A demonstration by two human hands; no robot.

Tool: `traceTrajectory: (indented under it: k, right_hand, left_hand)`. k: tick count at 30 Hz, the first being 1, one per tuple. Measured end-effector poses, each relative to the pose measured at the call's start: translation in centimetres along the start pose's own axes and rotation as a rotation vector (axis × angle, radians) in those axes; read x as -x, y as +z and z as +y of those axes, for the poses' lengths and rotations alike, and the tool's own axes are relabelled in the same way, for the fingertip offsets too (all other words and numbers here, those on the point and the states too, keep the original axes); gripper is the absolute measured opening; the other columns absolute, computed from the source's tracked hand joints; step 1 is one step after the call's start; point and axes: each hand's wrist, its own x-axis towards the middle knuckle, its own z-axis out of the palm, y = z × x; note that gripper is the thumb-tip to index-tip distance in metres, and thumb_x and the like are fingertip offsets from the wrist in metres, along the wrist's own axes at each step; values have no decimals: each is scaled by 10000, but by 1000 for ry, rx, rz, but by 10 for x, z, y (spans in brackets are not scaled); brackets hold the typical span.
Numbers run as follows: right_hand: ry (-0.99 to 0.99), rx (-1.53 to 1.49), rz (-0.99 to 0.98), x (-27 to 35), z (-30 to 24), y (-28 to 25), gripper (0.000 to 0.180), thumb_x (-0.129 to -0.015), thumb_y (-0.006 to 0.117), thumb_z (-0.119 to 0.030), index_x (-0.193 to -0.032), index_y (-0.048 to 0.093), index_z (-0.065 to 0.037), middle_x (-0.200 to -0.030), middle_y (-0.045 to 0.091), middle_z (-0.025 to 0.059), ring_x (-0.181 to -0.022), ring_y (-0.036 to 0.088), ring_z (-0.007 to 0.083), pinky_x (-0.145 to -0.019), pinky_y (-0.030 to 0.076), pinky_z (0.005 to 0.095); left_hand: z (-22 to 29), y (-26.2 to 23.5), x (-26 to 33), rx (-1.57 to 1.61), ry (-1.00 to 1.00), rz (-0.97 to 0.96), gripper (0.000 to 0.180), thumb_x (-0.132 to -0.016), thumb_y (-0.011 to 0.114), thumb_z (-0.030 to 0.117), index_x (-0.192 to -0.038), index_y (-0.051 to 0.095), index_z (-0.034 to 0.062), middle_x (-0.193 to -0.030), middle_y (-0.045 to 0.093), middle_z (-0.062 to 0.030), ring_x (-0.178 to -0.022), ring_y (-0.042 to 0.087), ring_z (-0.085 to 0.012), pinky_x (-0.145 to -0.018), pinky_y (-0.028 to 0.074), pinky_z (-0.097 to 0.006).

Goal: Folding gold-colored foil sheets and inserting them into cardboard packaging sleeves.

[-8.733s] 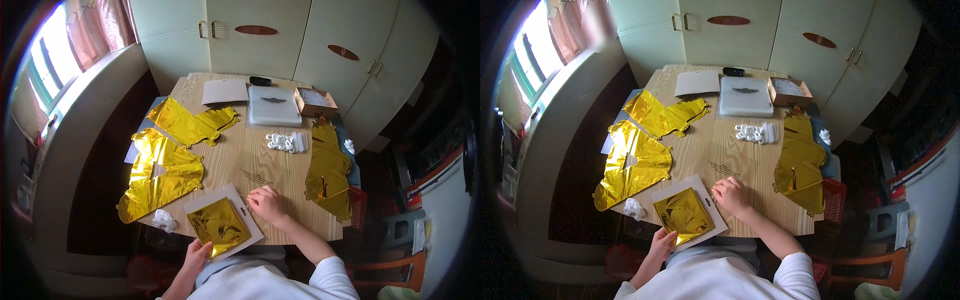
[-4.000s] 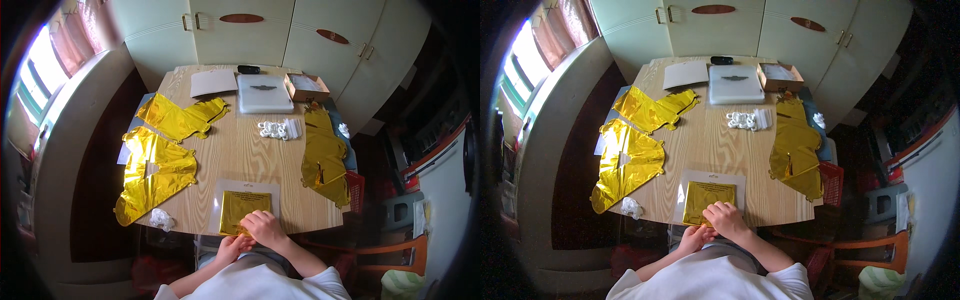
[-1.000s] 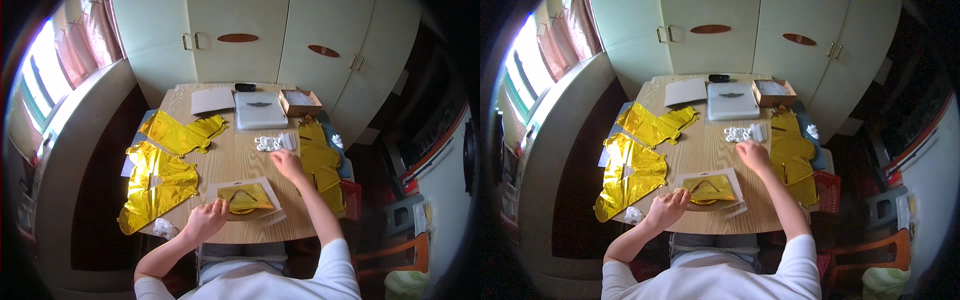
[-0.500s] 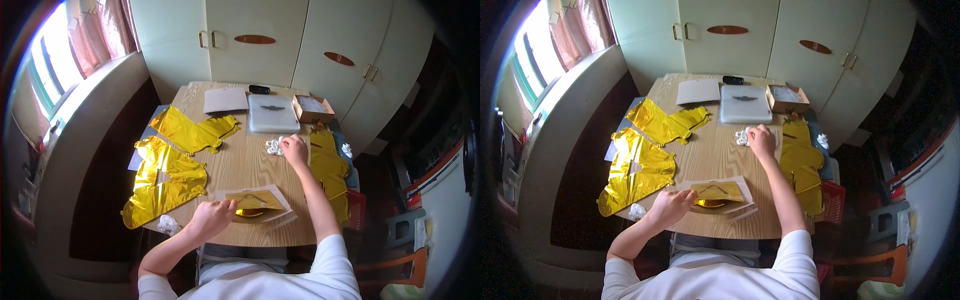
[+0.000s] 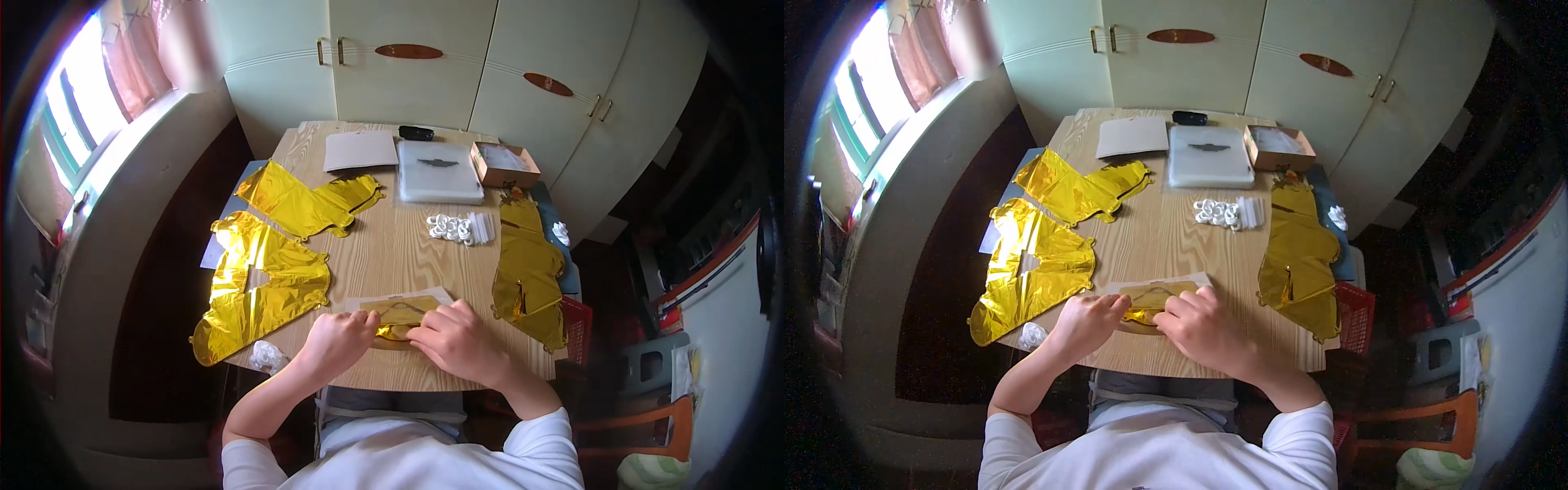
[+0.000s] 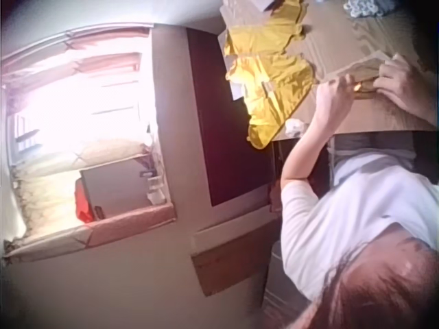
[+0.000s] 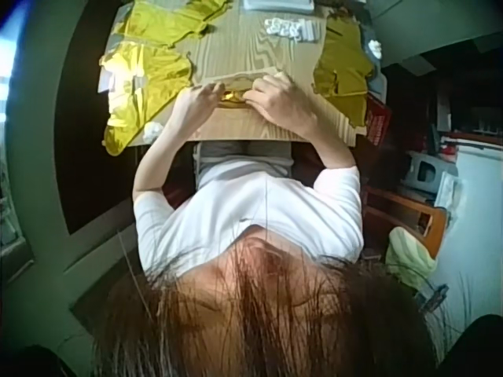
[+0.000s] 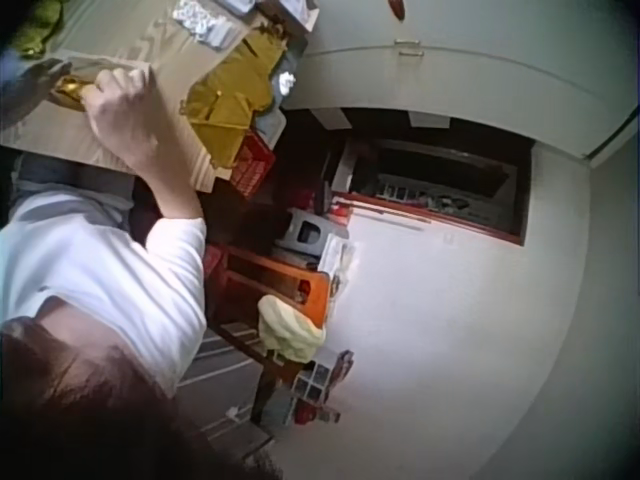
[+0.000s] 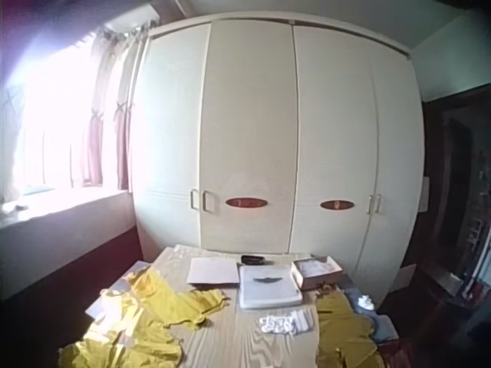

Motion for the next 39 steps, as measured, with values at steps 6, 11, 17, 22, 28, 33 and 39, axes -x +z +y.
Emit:
traceTrajectory:
  k: [6,11,17,22,28,33,39]
  right_hand:
    - [78,-85,49,16,-5,-12,115,-757,779,-168,-850,716,-148,-746,576,-19,-733,577,169,-697,405,341]
    - [296,-276,60,43,33,12,74,-790,755,-170,-851,720,-145,-777,624,0,-753,605,197,-746,430,339]
    - [749,-287,-23,68,148,70,144,-905,634,-211,-937,709,-93,-917,673,67,-783,654,184,-726,529,331]
    - [846,-149,192,60,238,80,158,-894,620,-195,-949,692,-67,-972,679,119,-845,669,267,-744,529,369]
    - [1084,61,152,51,338,99,168,-819,675,-241,-870,721,-87,-859,714,148,-840,688,312,-764,534,409]
    - [1266,133,-78,29,355,109,249,-742,692,-243,-908,737,-63,-960,707,197,-956,675,351,-858,537,423]
    - [1304,125,-146,16,349,100,284,-755,661,-178,-963,705,11,-1059,673,254,-1016,656,384,-884,535,426]
  left_hand:
    - [4,15,16,-56,3,16,259,-801,616,129,-1046,596,50,-945,651,-81,-690,678,-233,-551,533,-339]
    - [1,61,46,-161,84,180,339,-790,643,153,-1110,632,40,-1123,645,-105,-859,678,-210,-640,557,-300]
    - [4,84,63,-54,45,203,364,-781,690,207,-1099,644,37,-1148,636,-121,-1041,636,-237,-739,561,-316]
    - [6,82,57,15,-42,184,335,-827,703,243,-1103,643,63,-1216,629,-108,-1138,600,-273,-911,515,-395]
    - [16,95,2,168,53,66,481,-860,652,287,-1315,547,174,-1410,492,-127,-1344,419,-359,-1105,316,-531]
    - [17,121,2,79,95,-147,559,-943,501,493,-1459,413,296,-1532,351,-111,-1433,255,-395,-1138,160,-623]
    - [18,128,6,40,86,-161,575,-956,428,529,-1486,361,315,-1544,344,-77,-1447,249,-353,-1150,142,-609]
